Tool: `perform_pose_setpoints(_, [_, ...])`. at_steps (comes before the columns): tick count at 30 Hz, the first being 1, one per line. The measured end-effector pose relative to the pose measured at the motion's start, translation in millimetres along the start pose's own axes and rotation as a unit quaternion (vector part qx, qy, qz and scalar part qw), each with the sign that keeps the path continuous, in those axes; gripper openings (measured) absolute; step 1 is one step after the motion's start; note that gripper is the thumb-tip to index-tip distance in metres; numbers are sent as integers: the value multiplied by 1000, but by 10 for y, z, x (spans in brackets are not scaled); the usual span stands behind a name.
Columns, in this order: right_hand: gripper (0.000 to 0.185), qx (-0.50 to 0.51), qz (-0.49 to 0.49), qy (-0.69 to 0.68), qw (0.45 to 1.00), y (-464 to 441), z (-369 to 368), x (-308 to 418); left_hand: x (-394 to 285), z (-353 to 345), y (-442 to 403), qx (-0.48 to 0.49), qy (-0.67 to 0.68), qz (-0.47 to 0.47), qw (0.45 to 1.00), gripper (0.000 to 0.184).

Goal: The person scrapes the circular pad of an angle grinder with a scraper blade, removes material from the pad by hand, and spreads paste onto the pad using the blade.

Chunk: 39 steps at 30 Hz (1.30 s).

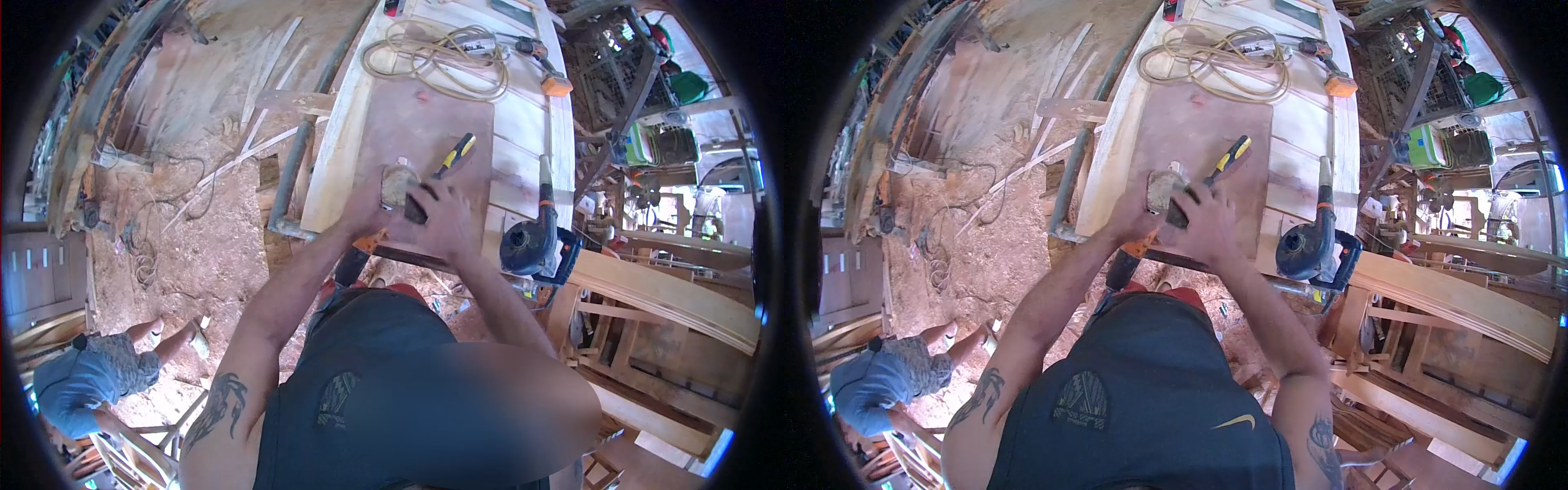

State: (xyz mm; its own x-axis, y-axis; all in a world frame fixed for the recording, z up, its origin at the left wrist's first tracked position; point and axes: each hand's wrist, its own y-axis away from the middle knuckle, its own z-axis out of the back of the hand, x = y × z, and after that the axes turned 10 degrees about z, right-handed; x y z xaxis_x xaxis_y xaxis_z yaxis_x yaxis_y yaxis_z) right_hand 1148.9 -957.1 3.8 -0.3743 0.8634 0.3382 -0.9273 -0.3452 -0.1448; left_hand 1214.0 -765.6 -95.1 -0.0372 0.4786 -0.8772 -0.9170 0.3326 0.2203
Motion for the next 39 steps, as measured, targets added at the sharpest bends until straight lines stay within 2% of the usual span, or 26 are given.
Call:
perform_pose_setpoints(1, [64,-8,-15,4,1000,-50,-90,-98,16,4,10,3,4,-8,1000,93])
perform_pose_setpoints(4, [63,6,40,16,999,65,-185,-5,76,-1,-20,-13,-12,-21,1000,93])
perform_pose_setpoints(7, [61,-37,21,-19,999,31,-126,-20,7,-10,-1,-21,3,-46,999,91])
perform_pose_setpoints(10, [60,-16,-10,3,1000,-66,-132,-97,-36,9,61,-23,12,-48,998,93])
perform_pose_setpoints(13, [63,11,51,-9,999,18,-188,-38,13,33,3,-8,9,-40,999,97])
perform_pose_setpoints(16, [63,-33,65,-12,997,-76,-212,-233,9,77,-42,19,9,-41,999,100])
perform_pose_setpoints(20, [67,-5,91,11,996,-64,-137,-149,-44,166,-3,40,-27,-41,998,100])
perform_pose_setpoints(23, [70,-17,79,3,997,-110,-149,-230,15,104,-32,45,63,-90,993,104])
perform_pose_setpoints(26, [70,-10,74,13,997,-137,-133,-237,-12,99,-29,85,129,-74,985,105])
perform_pose_setpoints(29, [68,5,97,0,995,-70,-140,-193,-59,191,-1,103,55,-7,993,104])
perform_pose_setpoints(32, [66,2,91,2,996,-111,-120,-130,35,61,56,2,73,-10,997,103])
perform_pose_setpoints(39, [65,0,73,-18,997,5,-123,-13,235,-118,221,18,296,-19,955,112])
